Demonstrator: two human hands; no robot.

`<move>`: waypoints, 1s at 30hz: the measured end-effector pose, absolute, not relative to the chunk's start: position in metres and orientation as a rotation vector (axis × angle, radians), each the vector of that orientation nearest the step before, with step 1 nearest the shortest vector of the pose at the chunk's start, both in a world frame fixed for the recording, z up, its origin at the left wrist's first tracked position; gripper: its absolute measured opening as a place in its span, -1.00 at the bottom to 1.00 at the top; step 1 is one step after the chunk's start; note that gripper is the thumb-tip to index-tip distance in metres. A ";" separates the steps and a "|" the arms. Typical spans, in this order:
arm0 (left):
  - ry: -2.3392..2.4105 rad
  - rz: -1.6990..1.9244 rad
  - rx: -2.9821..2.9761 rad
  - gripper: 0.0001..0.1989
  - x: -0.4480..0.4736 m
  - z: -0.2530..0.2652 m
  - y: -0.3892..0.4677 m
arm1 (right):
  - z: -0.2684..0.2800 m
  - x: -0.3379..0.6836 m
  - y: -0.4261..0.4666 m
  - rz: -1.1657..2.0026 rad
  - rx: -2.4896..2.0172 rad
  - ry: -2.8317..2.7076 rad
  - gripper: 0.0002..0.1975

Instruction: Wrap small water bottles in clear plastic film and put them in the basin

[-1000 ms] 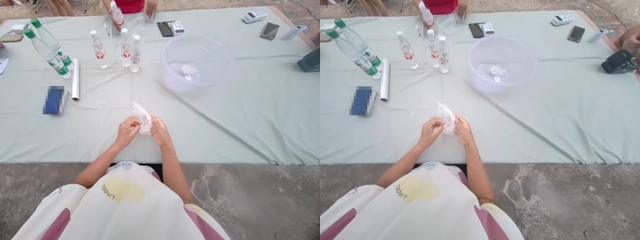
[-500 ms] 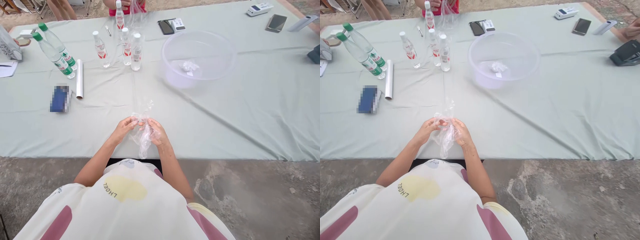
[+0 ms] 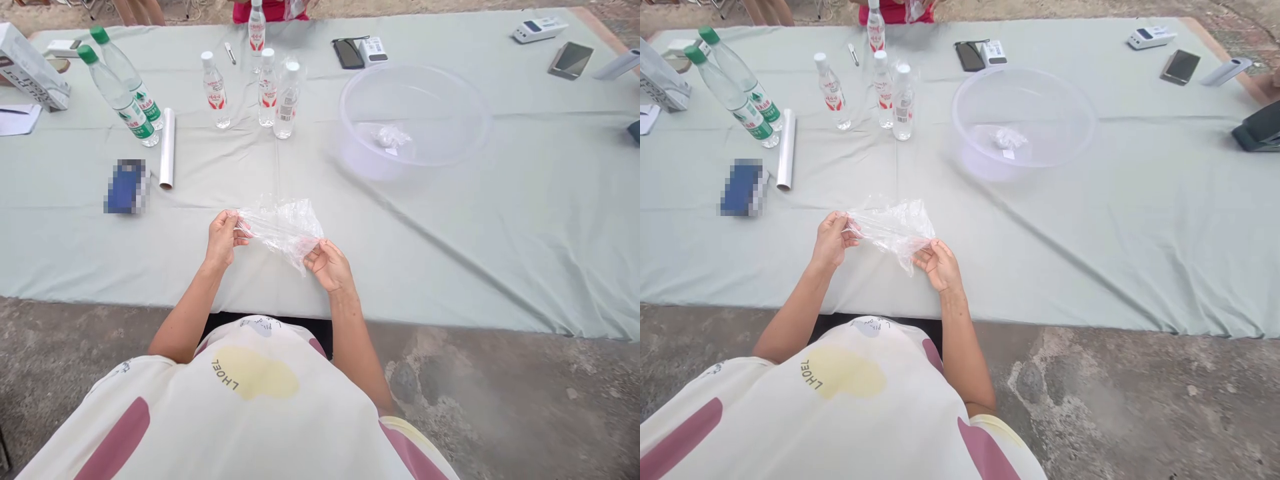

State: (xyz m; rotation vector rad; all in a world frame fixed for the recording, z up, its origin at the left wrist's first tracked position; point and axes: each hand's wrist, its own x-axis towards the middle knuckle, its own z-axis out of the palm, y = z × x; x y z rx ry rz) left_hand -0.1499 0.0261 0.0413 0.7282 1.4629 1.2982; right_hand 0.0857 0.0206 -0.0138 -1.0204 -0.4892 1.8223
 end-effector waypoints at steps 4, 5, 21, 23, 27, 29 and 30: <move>1.538 1.292 0.761 -0.68 -0.154 0.038 0.029 | -0.013 0.071 0.030 1.802 -0.967 -0.440 -0.71; 1.544 1.288 0.758 -0.68 -0.157 0.038 0.031 | -0.012 0.069 0.033 1.761 -1.000 -0.431 -0.70; 1.907 1.107 1.730 -0.75 -0.196 0.028 0.044 | -0.013 0.077 0.082 1.379 -1.571 -1.005 -0.60; 1.614 0.710 2.057 -0.69 -0.188 0.025 0.043 | -0.012 0.072 0.082 1.366 -1.619 -1.048 -0.50; 1.498 0.144 2.185 -0.26 -0.190 0.009 0.052 | -0.011 0.078 0.089 1.418 -1.638 -1.134 -0.51; 1.518 0.054 2.185 -0.11 -0.196 0.001 0.055 | -0.010 0.096 0.096 1.439 -1.623 -1.110 -0.59; 1.519 0.041 2.190 -0.06 -0.200 -0.002 0.055 | -0.009 0.108 0.099 1.420 -1.636 -1.079 -0.61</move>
